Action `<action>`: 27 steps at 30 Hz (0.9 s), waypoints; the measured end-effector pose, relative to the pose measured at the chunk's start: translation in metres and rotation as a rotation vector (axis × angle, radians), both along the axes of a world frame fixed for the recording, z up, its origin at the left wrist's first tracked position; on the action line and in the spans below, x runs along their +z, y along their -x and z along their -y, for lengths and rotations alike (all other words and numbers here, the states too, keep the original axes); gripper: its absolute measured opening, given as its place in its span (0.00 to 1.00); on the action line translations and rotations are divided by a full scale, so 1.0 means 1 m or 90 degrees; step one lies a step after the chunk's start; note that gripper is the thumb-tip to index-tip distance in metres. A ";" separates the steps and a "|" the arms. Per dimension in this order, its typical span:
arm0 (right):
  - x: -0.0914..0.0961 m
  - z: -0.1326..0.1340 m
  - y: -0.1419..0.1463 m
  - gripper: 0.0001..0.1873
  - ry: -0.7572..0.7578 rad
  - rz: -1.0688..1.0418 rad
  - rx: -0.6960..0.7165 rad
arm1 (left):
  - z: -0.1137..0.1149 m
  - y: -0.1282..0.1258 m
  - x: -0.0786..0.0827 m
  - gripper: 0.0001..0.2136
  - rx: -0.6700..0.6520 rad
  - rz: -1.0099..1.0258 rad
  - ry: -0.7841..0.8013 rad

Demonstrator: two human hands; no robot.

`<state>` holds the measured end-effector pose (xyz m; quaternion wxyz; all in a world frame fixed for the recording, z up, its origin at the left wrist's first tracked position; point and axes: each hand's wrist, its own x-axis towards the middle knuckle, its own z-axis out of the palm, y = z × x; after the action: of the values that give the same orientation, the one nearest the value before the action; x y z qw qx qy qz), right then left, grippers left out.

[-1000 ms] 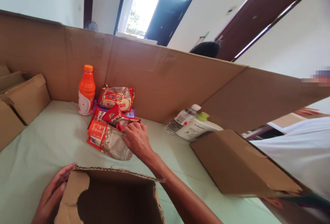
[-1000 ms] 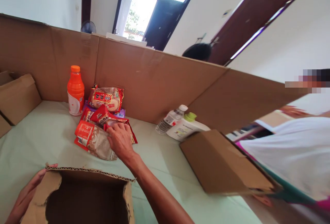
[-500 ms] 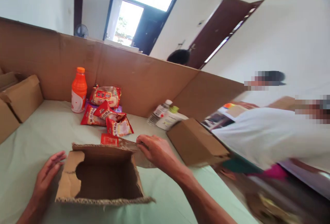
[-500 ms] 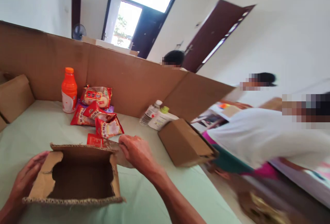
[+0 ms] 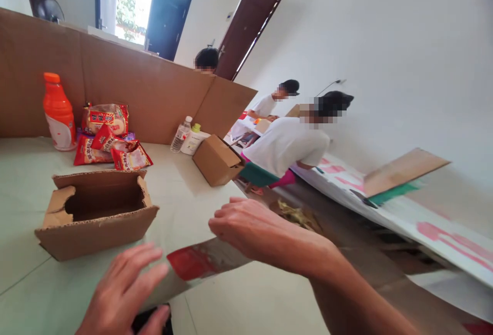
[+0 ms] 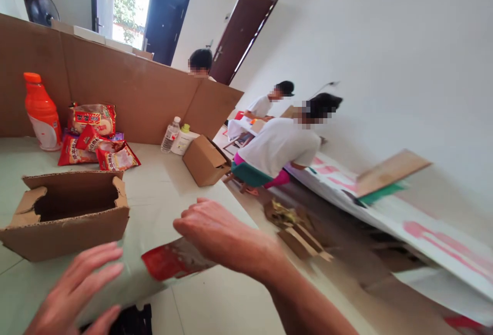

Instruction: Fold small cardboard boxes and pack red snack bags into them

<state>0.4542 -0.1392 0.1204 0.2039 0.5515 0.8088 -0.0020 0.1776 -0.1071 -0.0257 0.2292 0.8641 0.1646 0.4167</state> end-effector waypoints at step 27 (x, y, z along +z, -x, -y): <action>-0.201 0.008 -0.028 0.24 -0.091 -1.156 -0.309 | -0.038 -0.081 -0.024 0.14 0.059 0.016 0.612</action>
<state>0.4821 -0.1473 -0.0808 -0.5446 0.5035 0.5198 -0.4239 0.2589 -0.0692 -0.0494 0.5858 0.6468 0.3741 0.3138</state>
